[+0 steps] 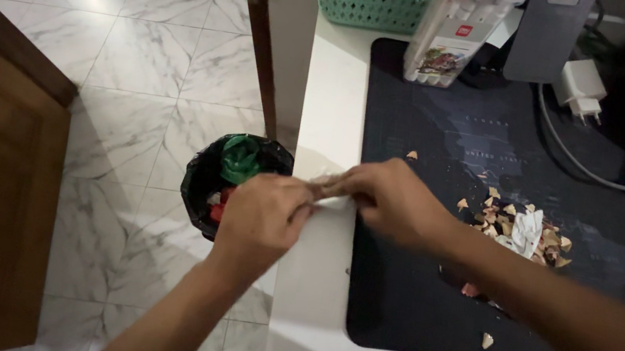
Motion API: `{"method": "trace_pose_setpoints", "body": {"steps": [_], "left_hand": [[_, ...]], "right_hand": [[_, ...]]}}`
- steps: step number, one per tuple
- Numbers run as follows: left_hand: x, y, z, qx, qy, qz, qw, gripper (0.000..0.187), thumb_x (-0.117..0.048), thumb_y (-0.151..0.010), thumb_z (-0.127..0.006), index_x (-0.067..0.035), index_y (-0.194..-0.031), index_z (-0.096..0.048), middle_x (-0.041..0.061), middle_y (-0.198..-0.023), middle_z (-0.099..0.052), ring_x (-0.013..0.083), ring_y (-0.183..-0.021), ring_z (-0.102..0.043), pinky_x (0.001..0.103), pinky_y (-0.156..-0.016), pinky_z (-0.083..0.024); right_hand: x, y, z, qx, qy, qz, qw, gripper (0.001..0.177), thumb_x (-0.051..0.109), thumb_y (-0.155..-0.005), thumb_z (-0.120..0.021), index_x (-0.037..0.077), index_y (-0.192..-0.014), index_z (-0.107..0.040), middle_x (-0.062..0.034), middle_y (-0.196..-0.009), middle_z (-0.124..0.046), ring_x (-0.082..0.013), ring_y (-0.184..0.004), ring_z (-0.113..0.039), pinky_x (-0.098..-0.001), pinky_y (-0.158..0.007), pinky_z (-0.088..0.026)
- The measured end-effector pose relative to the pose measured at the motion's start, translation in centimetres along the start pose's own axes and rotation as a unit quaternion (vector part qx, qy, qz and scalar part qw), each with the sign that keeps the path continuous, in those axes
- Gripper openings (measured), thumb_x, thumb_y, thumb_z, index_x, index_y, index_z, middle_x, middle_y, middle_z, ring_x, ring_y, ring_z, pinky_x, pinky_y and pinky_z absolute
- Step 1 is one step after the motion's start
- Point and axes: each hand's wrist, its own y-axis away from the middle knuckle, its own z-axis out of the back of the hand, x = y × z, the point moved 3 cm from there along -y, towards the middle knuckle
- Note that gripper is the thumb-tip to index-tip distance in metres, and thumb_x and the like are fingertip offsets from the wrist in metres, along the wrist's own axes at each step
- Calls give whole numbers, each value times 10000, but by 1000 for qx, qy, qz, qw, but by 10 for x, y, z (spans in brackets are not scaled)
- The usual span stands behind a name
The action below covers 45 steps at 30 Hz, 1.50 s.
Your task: The person wipes a desk mat and surrounding white desk surface with a tissue, then gathers scattered debris and crumpled tissues into a bundle. The person places the collected debris into a nearby bin.
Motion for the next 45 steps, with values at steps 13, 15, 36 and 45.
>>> {"method": "trace_pose_setpoints", "body": {"steps": [13,15,36,45], "left_hand": [[-73,31,-14,-23,-3,90,996,112,-159,-871,-750,-50,-850,-762,107,-842,-761,333,-761,-698,444,-719,-528],[-66,21,-17,-70,30,91,993,99,-113,-941,-700,-38,-900,-749,121,-927,-764,323,-808,-710,431,-758,-544],[-153,75,-48,-121,-28,439,890,139,-5,-795,-660,67,-884,-738,199,-830,-675,355,-754,-675,450,-699,-538],[-164,77,-60,-135,-92,465,870,159,-68,-821,-692,59,-869,-776,233,-810,-698,380,-764,-696,452,-743,-546]], "right_hand": [[13,16,37,221,35,13,975,514,-142,-755,-603,161,-1118,-803,-78,-1093,-808,-188,-974,-781,-317,-877,-602],[7,6,47,183,61,32,981,461,-119,-802,-616,164,-1117,-796,-72,-1120,-801,-191,-1001,-776,-317,-898,-606],[-33,68,19,237,154,175,943,781,-160,-641,-620,241,-1303,-724,-4,-1517,-571,-242,-1391,-487,-387,-1120,-405],[-63,34,100,113,-2,-36,993,569,-161,-846,-487,185,-1218,-742,-60,-1406,-667,-237,-1273,-644,-302,-1052,-540]]}}
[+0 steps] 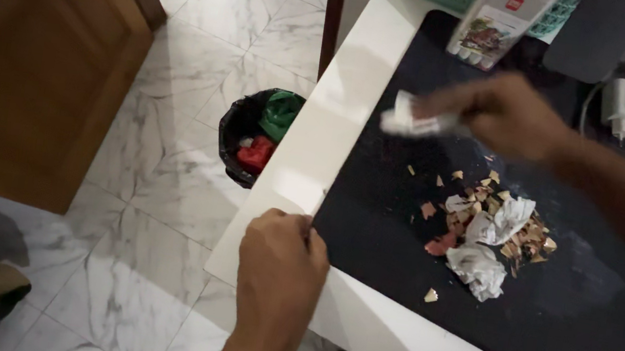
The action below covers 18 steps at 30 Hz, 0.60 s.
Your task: The person wipes a desk mat and surrounding white desk surface with a tissue, then gathers scattered debris and crumpled tissues into a bundle. The person places the collected debris into a nearby bin.
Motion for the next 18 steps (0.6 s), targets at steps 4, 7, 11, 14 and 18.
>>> {"method": "trace_pose_setpoints", "body": {"steps": [4,7,11,14,18], "left_hand": [[2,-1,0,-21,43,64,997,178,-98,-822,-689,32,-892,-787,243,-817,-742,387,-787,-743,422,-763,-583],[6,-4,1,-14,60,82,995,186,-107,-797,-698,8,-900,-801,234,-811,-757,352,-765,-769,398,-771,-600],[12,-13,0,38,59,132,989,185,-161,-790,-738,-38,-900,-822,218,-807,-765,306,-749,-785,374,-766,-619],[11,-15,0,54,68,143,986,176,-182,-778,-755,-67,-888,-832,178,-799,-782,277,-742,-789,369,-755,-622],[3,-15,5,71,69,133,986,183,-198,-784,-755,-101,-914,-840,120,-837,-798,242,-758,-789,340,-756,-609]], "right_hand": [[-10,-27,7,-84,9,-147,985,619,-156,-921,-442,226,-1346,-679,-18,-1499,-620,-445,-1066,-669,-505,-880,-553],[-9,-33,-9,-46,21,-109,993,691,-192,-865,-416,224,-1355,-668,-5,-1527,-575,-426,-1194,-557,-476,-995,-470],[-13,-9,-31,53,75,18,996,771,-221,-752,-403,218,-1326,-671,63,-1556,-480,-196,-1472,-383,-342,-1180,-357],[-17,21,-43,128,103,96,982,738,-210,-747,-426,208,-1282,-717,43,-1563,-512,-205,-1469,-392,-352,-1155,-357],[-28,53,-20,222,34,14,974,635,-205,-760,-476,162,-1146,-821,17,-1439,-672,-178,-1448,-518,-348,-1143,-416]]}}
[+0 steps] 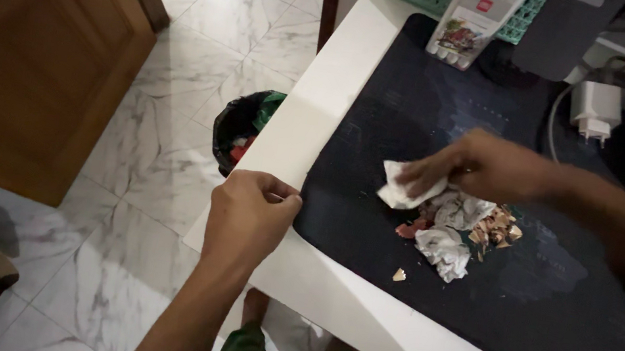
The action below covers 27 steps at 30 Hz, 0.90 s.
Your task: The person wipes a desk mat and surrounding white desk surface with a tissue, then gathers scattered debris and crumpled tissues into a bundle. The person places the collected debris into a nearby bin.
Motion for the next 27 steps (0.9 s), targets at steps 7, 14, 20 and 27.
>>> {"method": "trace_pose_setpoints", "body": {"steps": [7,14,20,27], "left_hand": [[-30,0,5,73,12,-90,993,276,-134,-767,-677,-113,-1017,-792,75,-716,-769,175,-617,-720,317,-606,-554],[-57,-11,-2,201,-45,-178,962,295,-93,-813,-624,-78,-1024,-829,105,-620,-700,140,-530,-590,317,-536,-478],[-86,-53,-14,362,-14,-336,870,244,-125,-834,-746,-34,-1051,-811,19,-810,-766,81,-656,-678,250,-615,-550],[-156,-115,-61,483,-59,-387,783,255,-140,-828,-796,30,-1019,-786,112,-809,-799,141,-639,-721,292,-583,-604]], "right_hand": [[12,5,8,-143,-33,36,988,526,-154,-831,-503,141,-1191,-748,-30,-1454,-629,-229,-1378,-572,-380,-1121,-503],[38,12,-26,-31,64,111,991,570,-157,-866,-460,196,-1199,-760,-27,-1461,-650,-219,-1420,-570,-361,-1072,-519],[30,65,21,-350,-264,-161,884,412,7,-973,-466,127,-1313,-663,-128,-1266,-727,-241,-1098,-711,-383,-982,-583],[62,99,1,-522,-467,-203,685,525,-60,-987,-398,134,-1430,-602,-122,-1253,-697,-192,-1128,-695,-391,-987,-579]]}}
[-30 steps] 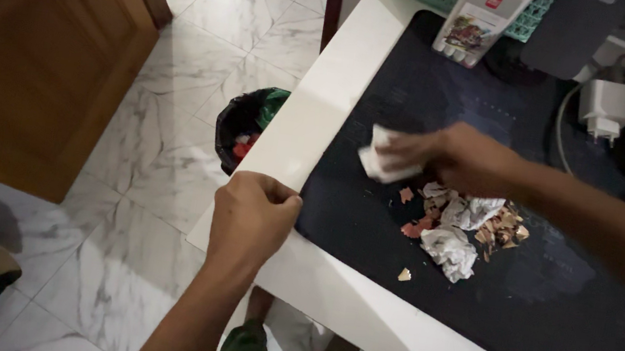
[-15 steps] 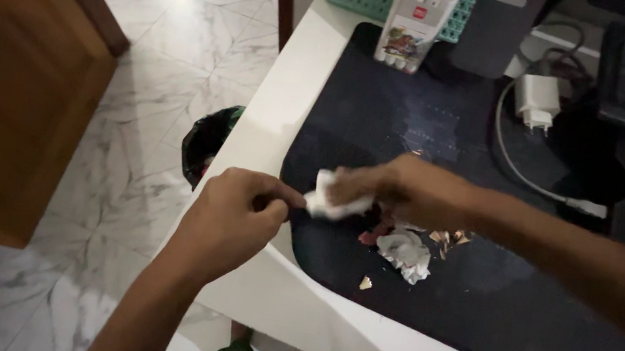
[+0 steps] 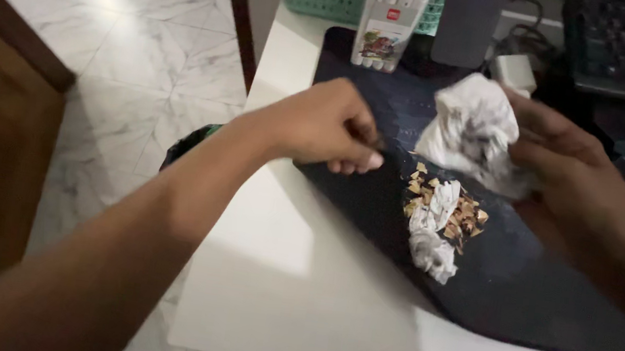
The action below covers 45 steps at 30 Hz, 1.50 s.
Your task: The person wipes a desk mat and surrounding white desk surface with a tissue, then gathers scattered debris and crumpled tissues into a bundle. The person places the collected debris into a nearby bin.
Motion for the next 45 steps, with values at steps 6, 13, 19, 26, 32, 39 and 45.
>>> {"method": "trace_pose_setpoints", "body": {"steps": [6,13,19,26,32,39,45], "left_hand": [[-12,-56,24,79,24,-34,996,254,-112,-862,-778,55,-1049,-739,114,-838,-803,161,-704,-787,293,-625,-661],[-39,-74,50,117,-9,-124,985,252,-110,-872,-767,36,-1075,-735,113,-835,-811,166,-698,-811,287,-613,-680],[-41,-72,61,94,-27,-167,981,244,-144,-880,-760,-18,-1085,-721,89,-872,-821,144,-760,-836,281,-663,-664],[-33,-82,62,94,-14,-205,974,245,-162,-897,-748,-27,-1098,-708,74,-866,-820,144,-771,-835,265,-670,-698],[-32,-86,57,118,4,-212,970,233,-150,-889,-764,-39,-1091,-726,77,-858,-814,151,-755,-825,282,-668,-696],[-37,-86,54,97,13,-214,972,223,-162,-877,-770,-58,-1067,-718,48,-861,-823,127,-772,-836,286,-687,-653],[-35,-86,50,96,-13,-223,970,235,-196,-899,-748,-70,-1097,-735,50,-893,-825,124,-801,-841,278,-712,-650]], "right_hand": [[-2,43,-31,108,131,15,985,401,-33,-983,-452,16,-1253,-746,-185,-1128,-774,-279,-1017,-758,-463,-916,-628],[-27,25,-158,167,269,196,928,400,-72,-839,-627,130,-1145,-786,-61,-1160,-817,-184,-973,-769,-314,-822,-599],[-36,-31,-211,54,310,375,872,404,-124,-809,-613,72,-1113,-793,-152,-1258,-721,-309,-1108,-719,-373,-904,-586],[-66,-67,-240,77,455,387,798,540,-137,-729,-540,-8,-1230,-697,-228,-1442,-548,-406,-1258,-561,-450,-1032,-449],[-68,-67,-239,144,425,299,842,542,-113,-788,-556,75,-1282,-680,-91,-1517,-537,-279,-1304,-586,-392,-1110,-456],[-70,-8,-246,269,378,309,830,716,-179,-630,-557,120,-1262,-715,-55,-1501,-557,-226,-1412,-489,-370,-1153,-406],[-77,49,-215,364,367,320,794,613,-191,-715,-610,76,-1257,-711,-93,-1472,-589,-267,-1436,-470,-444,-1197,-363]]}}
